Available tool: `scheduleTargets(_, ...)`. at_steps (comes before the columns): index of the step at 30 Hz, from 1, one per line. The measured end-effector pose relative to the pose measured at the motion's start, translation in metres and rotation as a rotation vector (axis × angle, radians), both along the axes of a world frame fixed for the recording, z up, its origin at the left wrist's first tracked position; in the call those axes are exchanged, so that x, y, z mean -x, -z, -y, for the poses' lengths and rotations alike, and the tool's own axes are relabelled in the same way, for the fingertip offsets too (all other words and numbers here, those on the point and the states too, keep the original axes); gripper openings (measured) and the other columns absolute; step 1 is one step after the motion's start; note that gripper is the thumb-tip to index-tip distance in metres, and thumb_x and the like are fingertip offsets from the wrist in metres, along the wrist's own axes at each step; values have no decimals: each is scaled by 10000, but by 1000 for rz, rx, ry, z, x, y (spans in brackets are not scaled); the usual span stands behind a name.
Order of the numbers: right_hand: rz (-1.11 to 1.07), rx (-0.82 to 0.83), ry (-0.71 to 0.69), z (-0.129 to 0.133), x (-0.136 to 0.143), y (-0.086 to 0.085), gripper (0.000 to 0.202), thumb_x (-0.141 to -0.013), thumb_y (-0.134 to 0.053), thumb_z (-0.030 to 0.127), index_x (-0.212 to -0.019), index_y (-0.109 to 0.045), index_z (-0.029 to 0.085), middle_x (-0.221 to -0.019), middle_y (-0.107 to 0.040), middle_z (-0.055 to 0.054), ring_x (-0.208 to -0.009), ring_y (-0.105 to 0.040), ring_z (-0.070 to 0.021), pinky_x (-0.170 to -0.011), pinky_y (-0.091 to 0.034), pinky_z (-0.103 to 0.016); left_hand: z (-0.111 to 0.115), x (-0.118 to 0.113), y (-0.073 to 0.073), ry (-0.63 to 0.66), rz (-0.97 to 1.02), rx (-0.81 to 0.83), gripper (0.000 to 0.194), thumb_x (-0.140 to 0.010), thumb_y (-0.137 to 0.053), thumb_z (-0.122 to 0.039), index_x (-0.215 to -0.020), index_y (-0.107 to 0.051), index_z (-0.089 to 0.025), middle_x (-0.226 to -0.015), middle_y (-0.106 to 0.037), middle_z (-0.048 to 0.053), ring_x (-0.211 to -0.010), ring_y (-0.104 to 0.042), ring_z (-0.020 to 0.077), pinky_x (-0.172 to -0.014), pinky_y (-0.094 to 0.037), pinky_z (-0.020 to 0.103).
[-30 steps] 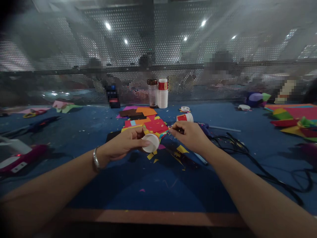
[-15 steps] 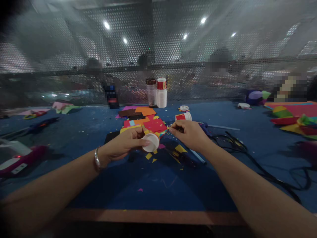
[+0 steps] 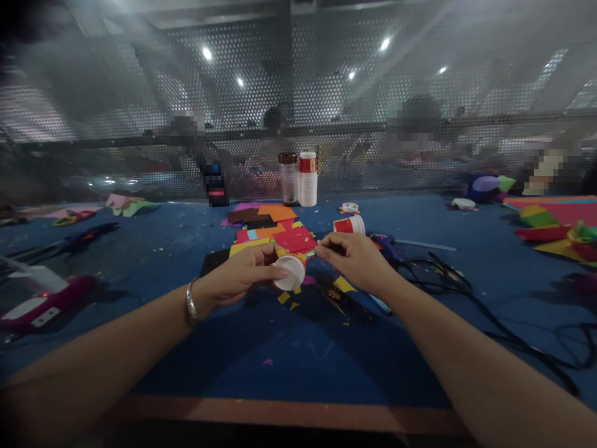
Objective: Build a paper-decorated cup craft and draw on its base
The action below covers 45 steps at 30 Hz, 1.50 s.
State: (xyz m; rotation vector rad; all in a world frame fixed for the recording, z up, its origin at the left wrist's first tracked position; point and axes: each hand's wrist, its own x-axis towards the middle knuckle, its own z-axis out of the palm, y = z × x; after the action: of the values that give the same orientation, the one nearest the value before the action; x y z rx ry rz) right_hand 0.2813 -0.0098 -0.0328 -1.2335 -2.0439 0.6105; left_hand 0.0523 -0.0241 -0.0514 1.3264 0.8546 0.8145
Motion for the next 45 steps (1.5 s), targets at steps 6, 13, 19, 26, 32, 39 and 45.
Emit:
scheduleTargets(6, -96, 121, 5, 6, 8, -2, 459, -802, -596, 641, -678, -619, 199, -513, -547, 15, -480, -515, -130, -511, -373, -273, 0, 1, 0, 5, 0, -17, 346, -716, -783, -221, -1030, -667, -132, -1022, -696, 85, -826, -638, 150, -763, -487, 297)
scheduleTargets(13, -117, 163, -55, 11, 12, 1, 418, -826, -609, 592, -737, -656, 186, -584, -582, 10, -506, -522, -121, -530, -390, -269, 1, -1, 2, 8, -22, -48, 304, -705, -784, -241, -966, -667, -137, -940, -686, 60, -768, -614, 133, -693, -454, 269)
scheduleTargets(19, -120, 162, -108, 13, 14, 3, 380, -837, -605, 545, -725, -644, 184, -551, -544, 26, -494, -485, -113, -509, -354, -262, 4, -2, 1, 43, 3, -57, 291, -702, -789, -241, -931, -643, -136, -879, -681, 41, -774, -618, 134, -721, -473, 269)
scheduleTargets(26, -132, 187, -82, 9, 12, 8, 367, -838, -613, 543, -732, -635, 192, -537, -557, 25, -486, -484, -118, -502, -347, -265, 5, -2, 0, 33, -8, -92, 280, -688, -808, -233, -888, -633, -146, -865, -676, 38, -793, -607, 136, -761, -449, 274)
scheduleTargets(32, -151, 181, -73, 12, 14, 8, 346, -856, -599, 514, -752, -638, 186, -604, -583, 16, -524, -507, -121, -521, -376, -265, 5, -2, 1, 34, -16, -133, 286, -697, -793, -249, -913, -632, -155, -899, -678, 45, -845, -614, 160, -813, -450, 303)
scheduleTargets(39, -175, 200, -66, 15, 16, 5, 318, -846, -618, 497, -755, -634, 192, -625, -605, 6, -556, -539, -134, -537, -415, -268, 5, -2, 1, 15, -44, -124, 278, -703, -780, -222, -923, -625, -152, -874, -679, 39, -805, -618, 151, -792, -446, 310)
scheduleTargets(45, -170, 201, -67, 16, 16, 5, 323, -842, -617, 501, -748, -623, 192, -605, -592, 18, -538, -553, -132, -533, -411, -265, 6, -3, 1, -1, -42, -95, 240, -717, -767, -194, -886, -603, -150, -829, -670, 21, -762, -610, 133, -748, -442, 288)
